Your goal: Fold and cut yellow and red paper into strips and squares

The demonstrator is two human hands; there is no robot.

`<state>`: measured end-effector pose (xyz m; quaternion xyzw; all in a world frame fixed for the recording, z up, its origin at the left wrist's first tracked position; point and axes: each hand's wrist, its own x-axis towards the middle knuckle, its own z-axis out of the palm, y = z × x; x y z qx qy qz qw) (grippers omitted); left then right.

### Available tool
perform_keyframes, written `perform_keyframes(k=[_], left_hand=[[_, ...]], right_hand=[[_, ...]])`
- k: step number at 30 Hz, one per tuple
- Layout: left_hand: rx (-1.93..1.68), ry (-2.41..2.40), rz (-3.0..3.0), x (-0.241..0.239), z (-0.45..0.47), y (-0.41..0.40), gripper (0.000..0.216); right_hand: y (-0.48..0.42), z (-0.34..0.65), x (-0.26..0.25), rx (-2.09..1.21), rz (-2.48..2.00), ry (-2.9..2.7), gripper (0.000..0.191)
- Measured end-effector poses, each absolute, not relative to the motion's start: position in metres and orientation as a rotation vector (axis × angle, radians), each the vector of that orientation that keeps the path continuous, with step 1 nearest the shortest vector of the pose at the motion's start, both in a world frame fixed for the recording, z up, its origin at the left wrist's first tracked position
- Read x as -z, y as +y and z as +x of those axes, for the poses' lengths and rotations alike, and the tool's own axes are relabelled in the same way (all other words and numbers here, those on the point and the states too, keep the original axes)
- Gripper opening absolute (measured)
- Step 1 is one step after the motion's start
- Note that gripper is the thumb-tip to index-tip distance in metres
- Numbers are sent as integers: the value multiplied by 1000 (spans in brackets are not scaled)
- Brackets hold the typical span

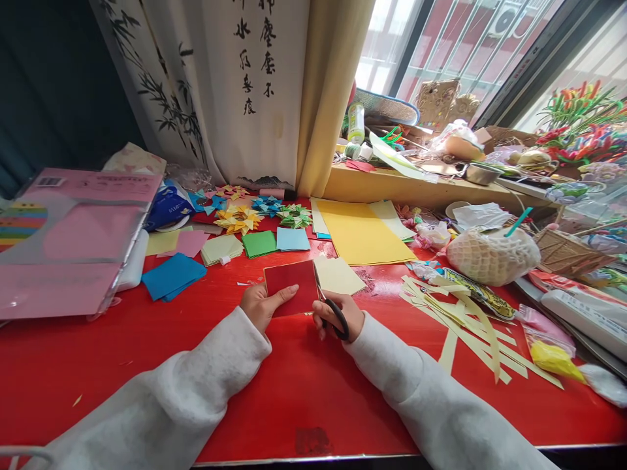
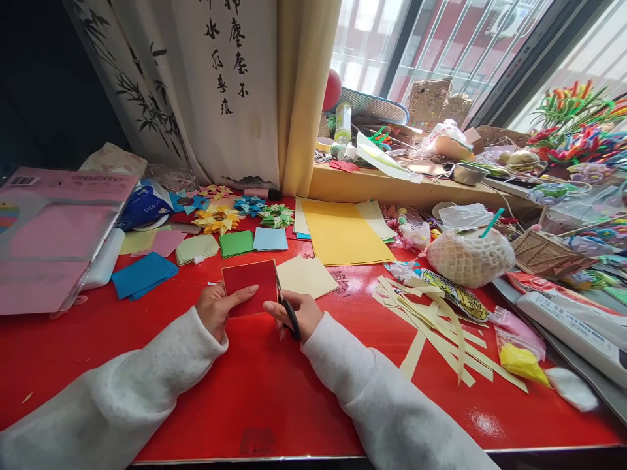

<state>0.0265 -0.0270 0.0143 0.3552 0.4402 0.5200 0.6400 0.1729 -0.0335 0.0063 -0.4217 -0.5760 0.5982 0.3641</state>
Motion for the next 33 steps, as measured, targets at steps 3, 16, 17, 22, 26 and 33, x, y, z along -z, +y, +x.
perform_keyframes(k=[3, 16, 17, 22, 26, 33], left_hand=[[-1173, 1015, 802, -15, 26, -27, 24], [-1190, 1022, 824, -17, 27, -29, 21], [-1184, 1019, 817, -17, 27, -29, 21], [-1159, 1022, 790, -16, 26, -28, 23], [-1146, 1022, 813, -16, 26, -29, 20], [-1120, 964, 861, -18, 27, -33, 14]], right_hand=[[-35, 170, -7, -1523, -1115, -1453, 33], [-35, 167, -4, -1529, -1147, -1402, 35], [-35, 167, -4, -1530, -1148, -1397, 35], [-37, 167, -7, -1534, -1141, -1406, 34], [-38, 167, -3, -1530, -1138, -1382, 32], [-36, 169, 0, -1567, -1138, -1406, 31]])
